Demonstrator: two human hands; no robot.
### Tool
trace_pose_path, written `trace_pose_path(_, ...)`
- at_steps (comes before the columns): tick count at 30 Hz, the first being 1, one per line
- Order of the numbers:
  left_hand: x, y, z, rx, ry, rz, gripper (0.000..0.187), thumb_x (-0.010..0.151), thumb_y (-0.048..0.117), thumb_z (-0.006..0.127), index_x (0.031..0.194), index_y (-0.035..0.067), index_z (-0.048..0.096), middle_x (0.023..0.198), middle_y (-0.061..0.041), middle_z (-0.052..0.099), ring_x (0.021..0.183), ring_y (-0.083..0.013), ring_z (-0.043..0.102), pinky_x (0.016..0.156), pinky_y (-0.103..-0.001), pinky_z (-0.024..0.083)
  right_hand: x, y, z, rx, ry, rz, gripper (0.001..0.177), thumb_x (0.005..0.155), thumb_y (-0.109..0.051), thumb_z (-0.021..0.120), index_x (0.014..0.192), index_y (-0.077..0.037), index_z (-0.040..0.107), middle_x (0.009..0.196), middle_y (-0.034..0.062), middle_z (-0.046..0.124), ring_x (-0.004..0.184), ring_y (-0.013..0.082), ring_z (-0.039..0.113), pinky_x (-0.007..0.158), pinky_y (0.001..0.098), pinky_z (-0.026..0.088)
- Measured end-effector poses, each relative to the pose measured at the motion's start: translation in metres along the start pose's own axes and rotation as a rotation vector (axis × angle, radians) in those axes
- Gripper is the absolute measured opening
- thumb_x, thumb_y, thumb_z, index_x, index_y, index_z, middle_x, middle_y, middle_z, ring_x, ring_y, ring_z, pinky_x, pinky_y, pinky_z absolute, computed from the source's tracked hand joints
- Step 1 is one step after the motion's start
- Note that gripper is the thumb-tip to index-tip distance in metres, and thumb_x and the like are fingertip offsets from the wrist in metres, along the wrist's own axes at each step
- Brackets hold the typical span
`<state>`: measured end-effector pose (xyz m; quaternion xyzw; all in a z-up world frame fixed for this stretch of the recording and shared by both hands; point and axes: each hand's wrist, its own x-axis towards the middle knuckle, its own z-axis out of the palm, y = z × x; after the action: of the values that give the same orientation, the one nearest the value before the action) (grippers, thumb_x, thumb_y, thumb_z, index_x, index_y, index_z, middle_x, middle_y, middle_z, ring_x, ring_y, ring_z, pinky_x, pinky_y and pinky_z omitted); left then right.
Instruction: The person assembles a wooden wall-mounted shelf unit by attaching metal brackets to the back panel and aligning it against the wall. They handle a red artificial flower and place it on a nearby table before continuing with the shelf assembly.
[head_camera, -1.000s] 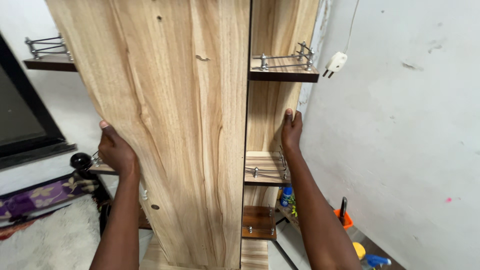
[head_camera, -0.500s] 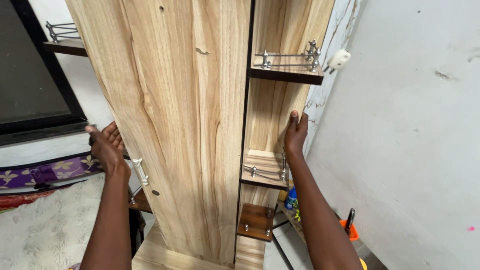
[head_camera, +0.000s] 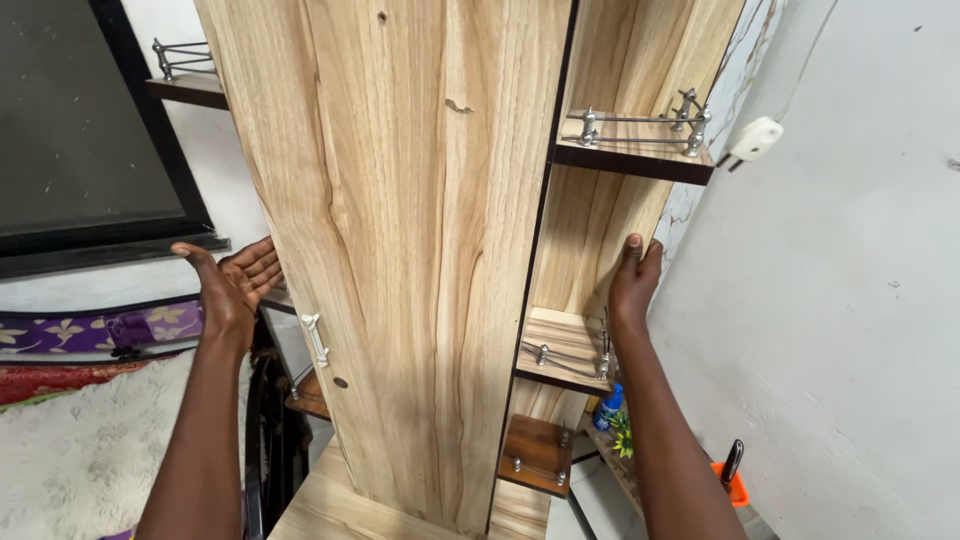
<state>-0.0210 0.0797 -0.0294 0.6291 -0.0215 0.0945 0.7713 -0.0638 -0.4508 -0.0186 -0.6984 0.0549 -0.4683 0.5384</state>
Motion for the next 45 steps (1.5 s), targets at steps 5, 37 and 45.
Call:
trace_pose_path(5, 0.005, 0.003, 0.01, -0.004, -0.088, 0.018, 0.143, 0.066, 0.099, 0.001, 0.152, -0.007, 0.044, 0.152, -0.029, 0.051, 0.141, -0.0381, 0.049, 0.123, -0.043, 0.032, -0.001, 0.0, 0.004, -0.002, 0.009, 0.02, 0.056, 0.105, -0.062, 0.047, 0.098, -0.006, 0.046, 0.083, -0.0003, 0.041, 0.079, 0.0118, 0.036, 0.074, 0.0301, 0.039)
trace_pose_path(37, 0.016, -0.018, 0.091, 0.364, 0.746, 0.006, 0.096, 0.101, 0.087, 0.022, 0.081, 0.0, 0.057, 0.083, -0.016, 0.061, 0.079, -0.0291, 0.056, 0.074, -0.051, 0.045, 0.0, -0.004, 0.006, 0.018, 0.033, 0.153, 0.062, 0.101, -0.067, 0.038, 0.097, -0.006, 0.049, 0.076, 0.0041, 0.046, 0.072, 0.0154, 0.041, 0.069, 0.0364, 0.042)
trace_pose_path(45, 0.021, -0.026, 0.086, 0.362, 0.755, 0.064, 0.09, 0.097, 0.088, 0.022, 0.062, 0.009, 0.048, 0.064, -0.006, 0.053, 0.064, -0.0202, 0.051, 0.058, -0.045, 0.043, 0.006, -0.007, 0.011, -0.009, 0.052, 0.208, 0.06, 0.102, -0.065, 0.036, 0.101, -0.007, 0.054, 0.073, 0.0024, 0.045, 0.066, 0.0138, 0.041, 0.062, 0.0375, 0.041)
